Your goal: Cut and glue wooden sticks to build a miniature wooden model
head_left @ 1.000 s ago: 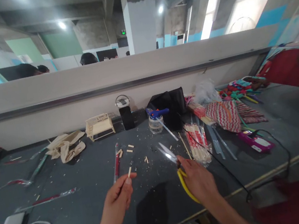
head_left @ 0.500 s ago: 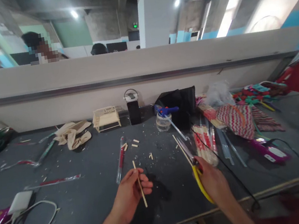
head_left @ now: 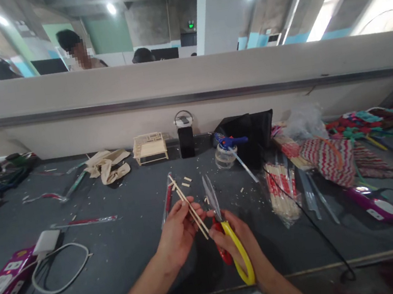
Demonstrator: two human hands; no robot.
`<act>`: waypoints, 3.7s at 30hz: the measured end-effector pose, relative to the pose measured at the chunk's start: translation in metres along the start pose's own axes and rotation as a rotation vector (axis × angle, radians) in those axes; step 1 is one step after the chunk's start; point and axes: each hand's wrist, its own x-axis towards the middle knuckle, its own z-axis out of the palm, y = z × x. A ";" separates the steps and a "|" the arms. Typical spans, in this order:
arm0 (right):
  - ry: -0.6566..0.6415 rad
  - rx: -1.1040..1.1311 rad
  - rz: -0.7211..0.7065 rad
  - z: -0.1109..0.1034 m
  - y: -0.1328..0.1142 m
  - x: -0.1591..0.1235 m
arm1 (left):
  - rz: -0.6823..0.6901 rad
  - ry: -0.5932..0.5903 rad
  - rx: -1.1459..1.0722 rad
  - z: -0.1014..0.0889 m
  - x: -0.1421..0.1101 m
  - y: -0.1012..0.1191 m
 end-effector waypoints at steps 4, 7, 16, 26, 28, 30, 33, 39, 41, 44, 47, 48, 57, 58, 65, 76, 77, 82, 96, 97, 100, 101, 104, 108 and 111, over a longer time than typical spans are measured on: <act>-0.142 0.270 0.065 0.003 0.004 0.000 | 0.092 -0.019 -0.030 0.002 0.002 0.016; -0.115 0.302 0.049 0.001 0.009 -0.002 | 0.106 -0.023 -0.027 0.005 0.004 0.026; -0.095 0.197 -0.018 -0.006 0.015 0.000 | 0.046 -0.035 0.013 0.013 0.005 0.023; -0.123 0.290 0.015 0.000 0.013 0.004 | 0.135 -0.102 0.061 0.011 0.003 0.018; -0.142 0.324 0.030 0.002 0.012 0.002 | 0.164 -0.099 0.065 0.011 0.003 0.019; -0.149 0.372 0.037 0.003 0.010 -0.001 | 0.184 -0.098 0.066 0.012 0.002 0.022; -0.153 0.410 0.056 0.004 0.007 -0.003 | 0.192 -0.106 0.071 0.012 0.001 0.025; -0.202 0.415 0.107 0.004 0.011 -0.006 | 0.259 -0.120 0.123 0.014 -0.001 0.033; -0.227 0.429 0.120 0.005 0.017 -0.006 | 0.269 -0.125 0.138 0.016 -0.004 0.037; -0.226 0.446 0.123 0.007 0.024 -0.006 | 0.269 -0.134 0.145 0.020 -0.009 0.041; -0.218 0.457 0.128 0.008 0.029 -0.006 | 0.268 -0.141 0.155 0.023 -0.014 0.042; -0.228 0.459 0.129 0.008 0.031 -0.006 | 0.270 -0.144 0.159 0.023 -0.015 0.042; -0.267 0.416 0.082 0.003 0.048 -0.009 | 0.280 -0.225 0.137 0.023 -0.018 0.041; -0.275 0.405 0.081 0.002 0.048 -0.010 | 0.275 -0.236 0.136 0.022 -0.018 0.041; -0.246 0.380 0.118 0.005 0.053 -0.009 | 0.273 -0.270 0.107 0.022 -0.021 0.040; -0.058 0.413 0.076 0.003 0.021 -0.017 | 0.252 -0.283 0.092 0.025 -0.026 0.031; -0.072 0.407 0.063 0.002 0.019 -0.013 | 0.242 -0.285 0.085 0.025 -0.026 0.029; -0.156 0.330 -0.039 0.001 0.013 -0.002 | 0.204 -0.279 0.063 0.024 -0.028 0.024; -0.180 0.308 0.050 0.004 0.005 -0.006 | 0.205 -0.249 0.046 0.023 -0.028 0.023; -0.174 0.318 0.056 0.004 0.002 -0.007 | 0.206 -0.245 0.045 0.023 -0.028 0.023; -0.144 0.347 0.071 0.006 -0.002 -0.011 | 0.210 -0.245 0.044 0.024 -0.027 0.022; -0.142 0.347 0.070 0.007 -0.002 -0.011 | 0.214 -0.246 0.044 0.024 -0.027 0.022; -0.133 0.281 0.024 0.008 0.001 -0.009 | 0.226 -0.246 0.043 0.023 -0.027 0.021; -0.061 0.184 -0.070 0.010 0.002 -0.006 | 0.219 -0.232 0.037 0.021 -0.025 0.018; -0.063 0.202 -0.016 0.011 -0.005 -0.006 | 0.227 -0.198 0.026 0.020 -0.024 0.014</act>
